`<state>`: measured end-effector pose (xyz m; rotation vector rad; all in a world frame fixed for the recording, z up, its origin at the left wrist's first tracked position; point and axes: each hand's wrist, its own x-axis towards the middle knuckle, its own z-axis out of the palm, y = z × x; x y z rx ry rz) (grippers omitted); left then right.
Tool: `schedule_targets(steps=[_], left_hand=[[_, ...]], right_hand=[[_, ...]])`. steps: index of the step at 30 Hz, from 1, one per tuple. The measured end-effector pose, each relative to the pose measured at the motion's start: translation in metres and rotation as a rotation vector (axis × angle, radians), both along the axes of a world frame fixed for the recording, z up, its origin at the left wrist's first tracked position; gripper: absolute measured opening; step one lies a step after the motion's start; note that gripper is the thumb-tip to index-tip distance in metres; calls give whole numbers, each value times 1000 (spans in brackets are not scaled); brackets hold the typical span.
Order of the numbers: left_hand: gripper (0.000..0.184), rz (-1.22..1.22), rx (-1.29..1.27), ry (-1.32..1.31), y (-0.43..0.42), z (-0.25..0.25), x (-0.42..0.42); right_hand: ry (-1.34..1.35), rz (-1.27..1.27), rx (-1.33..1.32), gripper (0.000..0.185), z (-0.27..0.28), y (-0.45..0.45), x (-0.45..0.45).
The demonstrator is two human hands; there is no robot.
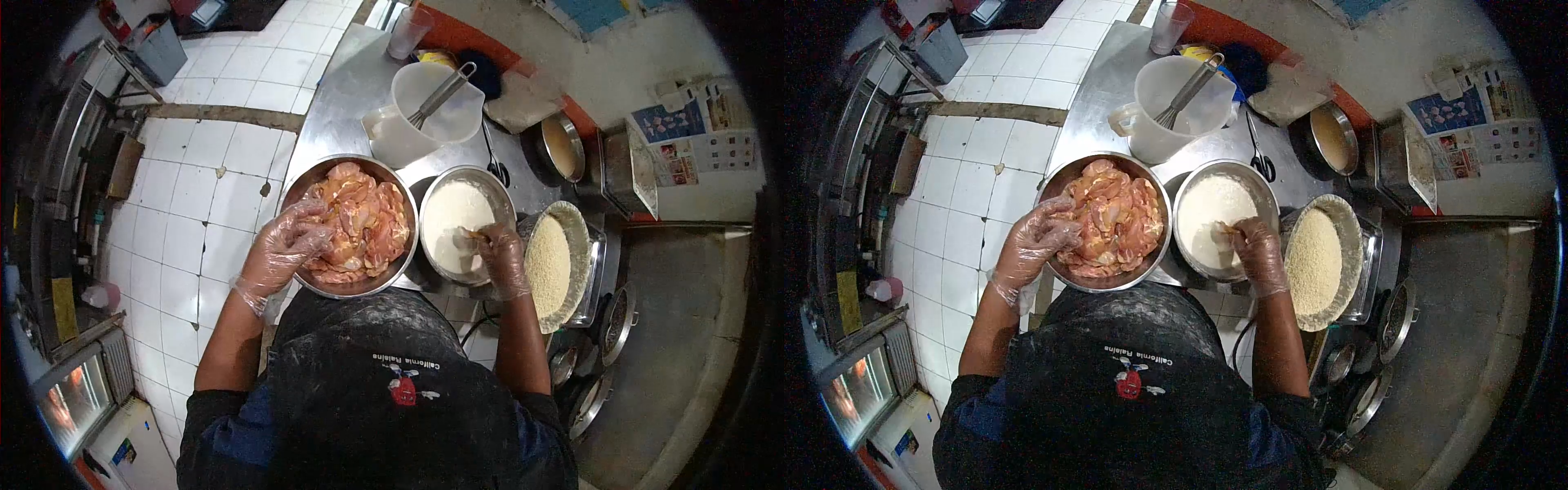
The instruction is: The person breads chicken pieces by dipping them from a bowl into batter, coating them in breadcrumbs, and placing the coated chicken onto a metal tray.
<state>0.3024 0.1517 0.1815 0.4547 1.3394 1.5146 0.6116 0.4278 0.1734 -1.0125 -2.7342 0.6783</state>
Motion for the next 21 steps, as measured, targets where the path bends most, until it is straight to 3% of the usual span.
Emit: schedule_targets(steps=[2,3,7,9,11,16,18,19,21], left_hand=[[43,-2,-30,32,0,0,0],[44,1,-14,4,-1,-2,0],[45,-20,-6,5,-1,0,0],[45,-36,-6,15,-2,-1,-1],[46,-55,-7,28,-4,-3,0],[51,-45,11,68,-7,-2,4],[50,-45,13,53,-7,-1,7],[48,-41,17,38,-7,-1,8],[48,-53,9,70,-7,1,8]], right_hand=[[87,-110,-5,8,-2,13,4],[71,-88,126,10,-2,15,2],[21,-230,115,13,-35,29,3],[251,-414,-130,7,-46,27,-3],[-420,-56,378,18,-40,29,-3],[-518,-223,449,16,-74,29,20],[-388,18,463,18,-89,34,31],[-387,18,466,18,-70,28,21],[-276,-35,176,9,-21,16,2]])
